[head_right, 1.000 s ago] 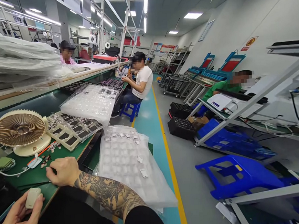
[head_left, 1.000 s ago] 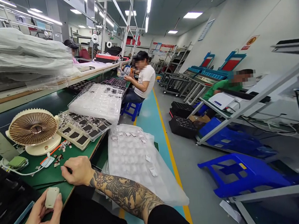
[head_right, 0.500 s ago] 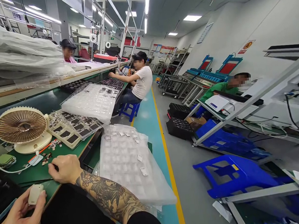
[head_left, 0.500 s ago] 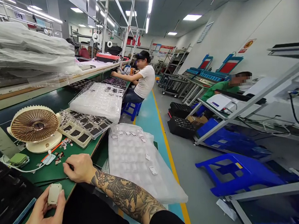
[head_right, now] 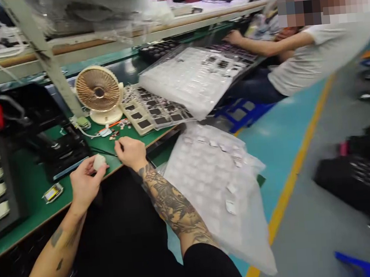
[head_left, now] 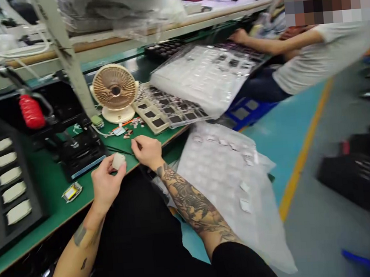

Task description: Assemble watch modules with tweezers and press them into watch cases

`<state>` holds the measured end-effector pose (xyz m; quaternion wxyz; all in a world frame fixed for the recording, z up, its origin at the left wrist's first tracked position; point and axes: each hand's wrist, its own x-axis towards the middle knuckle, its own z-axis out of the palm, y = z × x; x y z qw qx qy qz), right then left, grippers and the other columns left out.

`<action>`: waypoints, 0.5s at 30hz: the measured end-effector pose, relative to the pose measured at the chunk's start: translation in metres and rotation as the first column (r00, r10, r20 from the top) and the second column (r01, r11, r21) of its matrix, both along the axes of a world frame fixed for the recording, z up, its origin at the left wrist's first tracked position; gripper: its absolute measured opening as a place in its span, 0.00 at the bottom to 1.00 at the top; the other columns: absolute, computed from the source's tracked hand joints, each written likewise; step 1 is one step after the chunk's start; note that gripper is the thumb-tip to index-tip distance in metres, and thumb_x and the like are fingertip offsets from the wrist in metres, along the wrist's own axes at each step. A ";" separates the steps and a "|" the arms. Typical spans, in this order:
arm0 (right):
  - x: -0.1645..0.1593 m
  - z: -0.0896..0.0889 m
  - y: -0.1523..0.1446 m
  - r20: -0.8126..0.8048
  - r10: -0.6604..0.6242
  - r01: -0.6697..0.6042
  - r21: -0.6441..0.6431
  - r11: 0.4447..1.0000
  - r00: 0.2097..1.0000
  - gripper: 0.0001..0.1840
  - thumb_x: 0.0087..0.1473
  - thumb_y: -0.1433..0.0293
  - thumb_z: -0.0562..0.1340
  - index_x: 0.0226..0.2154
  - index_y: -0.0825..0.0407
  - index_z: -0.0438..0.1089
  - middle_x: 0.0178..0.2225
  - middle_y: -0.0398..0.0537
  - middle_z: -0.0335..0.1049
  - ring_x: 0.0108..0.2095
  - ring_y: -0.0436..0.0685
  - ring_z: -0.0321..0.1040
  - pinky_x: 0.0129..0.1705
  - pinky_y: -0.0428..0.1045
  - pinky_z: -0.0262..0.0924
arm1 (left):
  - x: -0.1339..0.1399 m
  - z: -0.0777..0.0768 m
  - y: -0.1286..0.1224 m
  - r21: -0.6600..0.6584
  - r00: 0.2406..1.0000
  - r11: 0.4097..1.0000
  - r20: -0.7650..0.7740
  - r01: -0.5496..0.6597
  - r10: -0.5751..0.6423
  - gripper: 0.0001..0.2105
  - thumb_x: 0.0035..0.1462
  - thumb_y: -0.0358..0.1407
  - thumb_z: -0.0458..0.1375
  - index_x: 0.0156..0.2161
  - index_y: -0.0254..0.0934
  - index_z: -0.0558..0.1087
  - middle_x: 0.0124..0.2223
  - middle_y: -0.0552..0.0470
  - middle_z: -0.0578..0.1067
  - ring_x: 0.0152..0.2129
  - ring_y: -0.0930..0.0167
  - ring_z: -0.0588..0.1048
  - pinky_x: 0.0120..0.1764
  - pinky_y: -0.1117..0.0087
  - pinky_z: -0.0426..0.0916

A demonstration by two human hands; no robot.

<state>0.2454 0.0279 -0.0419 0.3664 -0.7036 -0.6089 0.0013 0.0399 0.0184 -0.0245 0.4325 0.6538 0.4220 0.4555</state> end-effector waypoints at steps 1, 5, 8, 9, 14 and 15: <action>0.000 0.000 0.000 -0.019 0.004 -0.004 0.012 1.000 1.000 0.22 0.74 0.59 0.57 0.31 0.51 0.75 0.33 0.49 0.77 0.35 0.54 0.67 0.37 0.52 0.47 | 0.000 0.000 0.001 -0.016 1.000 1.000 0.007 0.007 -0.007 0.20 0.63 0.47 0.71 0.53 0.35 0.81 0.47 0.44 0.88 0.39 0.62 0.88 0.46 0.64 0.84; 0.001 0.002 -0.001 -0.131 0.019 -0.014 0.038 0.999 0.991 0.22 0.72 0.56 0.58 0.34 0.51 0.78 0.34 0.51 0.77 0.36 0.56 0.67 0.38 0.52 0.47 | -0.002 -0.004 0.006 -0.081 0.997 0.995 0.048 0.061 -0.058 0.24 0.64 0.51 0.69 0.56 0.35 0.80 0.50 0.41 0.87 0.40 0.61 0.89 0.46 0.62 0.86; 0.003 0.004 0.000 -0.232 0.049 -0.047 0.011 0.999 0.971 0.23 0.71 0.53 0.59 0.33 0.50 0.78 0.31 0.49 0.75 0.33 0.55 0.65 0.38 0.51 0.48 | -0.004 -0.006 0.009 -0.118 0.996 0.992 0.077 0.043 -0.034 0.28 0.62 0.52 0.72 0.59 0.34 0.78 0.51 0.39 0.87 0.42 0.60 0.89 0.49 0.59 0.86; 0.004 0.006 -0.001 -0.248 0.053 -0.055 0.000 0.998 0.967 0.24 0.71 0.53 0.59 0.33 0.50 0.78 0.30 0.48 0.74 0.32 0.55 0.64 0.38 0.51 0.49 | -0.004 -0.005 0.008 -0.124 0.996 0.992 0.086 0.034 -0.023 0.30 0.60 0.51 0.73 0.60 0.35 0.77 0.52 0.39 0.87 0.44 0.59 0.89 0.50 0.59 0.86; 0.001 0.029 -0.014 -0.273 0.045 -0.063 -0.058 0.996 0.961 0.27 0.72 0.52 0.59 0.27 0.51 0.75 0.26 0.44 0.70 0.29 0.51 0.61 0.35 0.49 0.50 | -0.006 0.009 -0.009 -0.106 0.989 0.992 0.136 0.073 -0.058 0.23 0.56 0.49 0.77 0.49 0.36 0.80 0.48 0.41 0.88 0.44 0.59 0.89 0.51 0.59 0.85; -0.001 0.033 -0.016 -0.278 0.051 -0.074 -0.070 0.995 0.959 0.28 0.73 0.52 0.58 0.28 0.51 0.76 0.25 0.43 0.69 0.29 0.51 0.62 0.34 0.47 0.51 | -0.009 0.007 -0.011 -0.104 0.987 0.991 0.147 0.084 -0.068 0.22 0.56 0.47 0.77 0.49 0.36 0.80 0.48 0.40 0.88 0.43 0.59 0.89 0.51 0.58 0.85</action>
